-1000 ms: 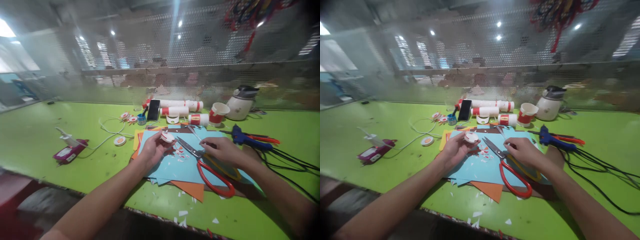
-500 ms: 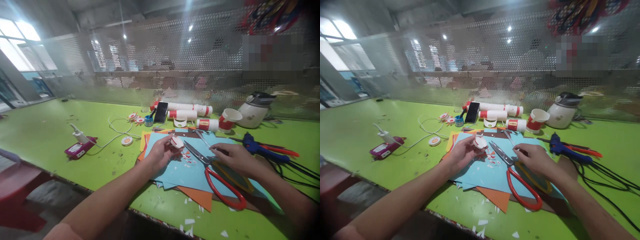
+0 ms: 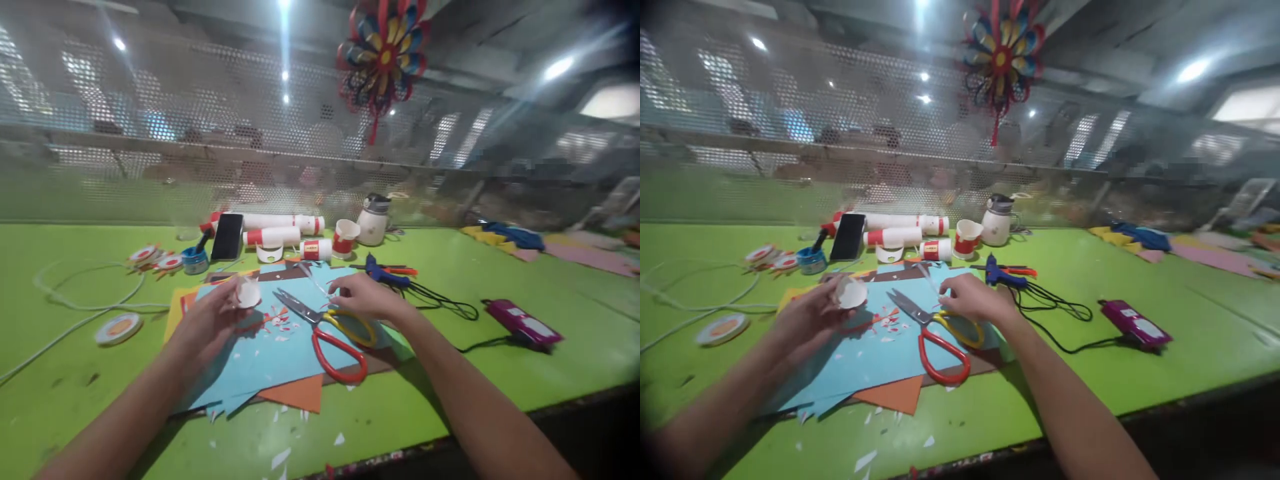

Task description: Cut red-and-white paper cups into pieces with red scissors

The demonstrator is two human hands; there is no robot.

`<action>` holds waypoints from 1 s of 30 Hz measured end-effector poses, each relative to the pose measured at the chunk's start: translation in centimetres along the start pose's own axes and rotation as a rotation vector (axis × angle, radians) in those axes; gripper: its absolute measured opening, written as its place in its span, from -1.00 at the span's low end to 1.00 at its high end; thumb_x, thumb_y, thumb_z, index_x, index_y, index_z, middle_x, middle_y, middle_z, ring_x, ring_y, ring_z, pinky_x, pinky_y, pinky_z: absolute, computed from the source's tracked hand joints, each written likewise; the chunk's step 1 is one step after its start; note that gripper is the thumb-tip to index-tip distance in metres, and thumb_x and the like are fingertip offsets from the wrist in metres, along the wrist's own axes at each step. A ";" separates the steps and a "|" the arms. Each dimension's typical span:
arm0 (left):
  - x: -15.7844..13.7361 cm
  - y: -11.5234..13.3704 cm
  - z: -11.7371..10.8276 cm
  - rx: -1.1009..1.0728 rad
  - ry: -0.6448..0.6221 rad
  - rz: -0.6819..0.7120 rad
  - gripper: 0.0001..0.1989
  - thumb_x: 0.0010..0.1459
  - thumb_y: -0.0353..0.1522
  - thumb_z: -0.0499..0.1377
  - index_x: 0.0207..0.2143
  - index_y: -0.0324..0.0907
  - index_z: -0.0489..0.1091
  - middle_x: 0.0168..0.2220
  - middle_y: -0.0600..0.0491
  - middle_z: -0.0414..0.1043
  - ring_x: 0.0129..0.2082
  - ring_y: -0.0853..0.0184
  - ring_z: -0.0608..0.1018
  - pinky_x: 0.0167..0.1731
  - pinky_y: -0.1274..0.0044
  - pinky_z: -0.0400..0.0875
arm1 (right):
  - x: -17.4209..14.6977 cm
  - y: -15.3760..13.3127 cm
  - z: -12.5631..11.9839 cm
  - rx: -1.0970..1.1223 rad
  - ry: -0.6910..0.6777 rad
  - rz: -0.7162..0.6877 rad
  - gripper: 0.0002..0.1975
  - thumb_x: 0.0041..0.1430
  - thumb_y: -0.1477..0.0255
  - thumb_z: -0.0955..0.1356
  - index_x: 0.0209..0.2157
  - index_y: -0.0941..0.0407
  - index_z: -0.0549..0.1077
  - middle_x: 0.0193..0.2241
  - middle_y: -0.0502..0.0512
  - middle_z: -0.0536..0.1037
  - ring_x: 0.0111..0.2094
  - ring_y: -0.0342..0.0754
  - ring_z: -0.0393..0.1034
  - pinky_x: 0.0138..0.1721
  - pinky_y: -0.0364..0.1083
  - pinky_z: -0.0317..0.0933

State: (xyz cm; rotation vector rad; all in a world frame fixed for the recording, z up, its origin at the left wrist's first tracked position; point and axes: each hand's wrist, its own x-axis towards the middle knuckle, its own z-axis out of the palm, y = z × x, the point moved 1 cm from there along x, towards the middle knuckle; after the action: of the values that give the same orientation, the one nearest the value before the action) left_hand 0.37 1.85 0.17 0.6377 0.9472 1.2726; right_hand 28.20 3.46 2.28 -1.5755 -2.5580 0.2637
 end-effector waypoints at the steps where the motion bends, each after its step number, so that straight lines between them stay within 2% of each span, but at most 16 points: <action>1: 0.1 0.7 -0.2 0.015 0.013 0.030 -0.86 0.14 -0.41 0.12 -0.30 -0.28 0.45 -0.42 -0.06 0.50 -0.60 0.39 0.48 -0.60 0.55 0.47 | -0.1 0.0 -0.1 -0.005 -0.027 -0.007 -0.78 0.28 0.31 0.30 -0.15 0.15 0.44 -0.26 0.05 0.52 -0.33 -0.10 0.45 -0.29 -0.04 0.37; 3: -0.1 2.5 -0.5 -0.043 0.084 0.108 -0.90 0.12 -0.47 0.11 -0.34 -0.28 0.42 -0.42 -0.05 0.50 -0.51 0.35 0.54 -0.59 0.60 0.45 | -0.4 -0.3 0.0 -0.001 -0.069 -0.032 -0.76 0.26 0.28 0.31 -0.16 0.15 0.45 -0.26 0.06 0.52 -0.34 -0.11 0.44 -0.30 -0.04 0.36; 5: -0.5 4.6 -0.7 -0.101 0.092 0.155 -0.93 0.10 -0.48 0.10 -0.38 -0.27 0.38 -0.42 -0.05 0.50 -0.46 0.32 0.56 -0.54 0.58 0.46 | -0.4 -0.8 0.2 0.014 -0.091 -0.063 -0.76 0.25 0.27 0.31 -0.16 0.13 0.45 -0.28 0.05 0.53 -0.36 -0.12 0.43 -0.31 -0.05 0.34; 7: -1.1 6.8 -1.4 -0.081 0.127 0.216 -0.92 0.11 -0.45 0.10 -0.38 -0.28 0.37 -0.41 -0.04 0.50 -0.45 0.32 0.57 -0.55 0.59 0.45 | -0.3 -0.9 0.5 0.032 -0.096 -0.087 -0.74 0.24 0.24 0.31 -0.20 0.13 0.47 -0.37 0.02 0.52 -0.43 -0.13 0.40 -0.37 -0.08 0.30; 9: -1.6 8.7 -2.6 -0.048 0.141 0.310 -0.89 0.11 -0.44 0.08 -0.34 -0.30 0.37 -0.39 -0.08 0.51 -0.42 0.30 0.58 -0.53 0.60 0.45 | 0.0 -0.8 0.8 0.056 -0.083 -0.114 -0.72 0.23 0.23 0.30 -0.23 0.12 0.51 -0.45 0.02 0.51 -0.46 -0.10 0.38 -0.42 -0.09 0.24; 12: -2.7 10.5 -5.9 0.030 0.197 0.385 -0.87 0.12 -0.43 0.06 -0.29 -0.30 0.36 -0.33 -0.14 0.52 -0.35 0.23 0.60 -0.54 0.61 0.46 | 0.2 -0.4 0.7 0.078 -0.047 -0.119 -0.67 0.21 0.21 0.27 -0.19 0.12 0.53 -0.47 0.09 0.53 -0.48 -0.04 0.37 -0.47 -0.09 0.17; 14: -3.3 10.5 -8.7 0.120 0.258 0.309 -0.83 0.10 -0.47 0.06 -0.23 -0.30 0.35 -0.31 -0.14 0.52 -0.34 0.22 0.61 -0.53 0.60 0.49 | 0.2 -0.2 0.4 0.081 -0.025 -0.112 -0.65 0.19 0.21 0.26 -0.17 0.13 0.52 -0.48 0.10 0.53 -0.48 -0.01 0.37 -0.47 -0.09 0.15; 16: -3.7 9.8 -11.2 0.170 0.279 0.209 -0.77 0.07 -0.52 0.07 -0.19 -0.39 0.34 -0.33 -0.23 0.52 -0.37 0.17 0.61 -0.59 0.58 0.49 | 0.1 -0.3 0.2 0.081 -0.015 -0.105 -0.64 0.18 0.21 0.25 -0.17 0.14 0.52 -0.50 0.10 0.52 -0.49 -0.01 0.36 -0.48 -0.09 0.13; 19: -4.2 8.3 -13.4 0.249 0.281 0.083 -0.76 0.03 -0.57 0.09 -0.20 -0.49 0.36 -0.34 -0.34 0.51 -0.40 0.11 0.62 -0.61 0.53 0.50 | 0.0 -0.4 0.0 0.082 -0.015 -0.104 -0.64 0.17 0.21 0.25 -0.19 0.13 0.53 -0.51 0.09 0.52 -0.48 0.00 0.36 -0.47 -0.09 0.13; 24: -4.5 6.6 -13.2 0.490 0.322 0.073 -0.86 -0.01 -0.53 0.20 -0.33 -0.38 0.46 -0.42 -0.19 0.53 -0.52 0.22 0.58 -0.65 0.54 0.46 | 0.0 -0.5 -0.1 0.086 -0.017 -0.109 -0.64 0.17 0.22 0.24 -0.19 0.14 0.53 -0.50 0.11 0.52 -0.48 0.01 0.37 -0.47 -0.08 0.13; 30: -3.8 6.5 -12.6 0.882 0.454 0.163 -0.92 -0.08 -0.45 0.28 -0.43 -0.24 0.51 -0.69 0.04 0.42 -0.81 0.38 0.37 -0.79 0.60 0.21 | 0.0 -0.1 -0.2 0.102 0.021 -0.099 -0.64 0.19 0.20 0.24 -0.17 0.11 0.52 -0.52 0.08 0.52 -0.51 -0.01 0.35 -0.51 -0.09 0.10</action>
State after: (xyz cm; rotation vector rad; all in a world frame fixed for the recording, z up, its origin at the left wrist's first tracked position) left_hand -13.92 -1.77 0.34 1.1418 1.9028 1.1238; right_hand 28.17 3.42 2.46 -1.4048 -2.5532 0.3596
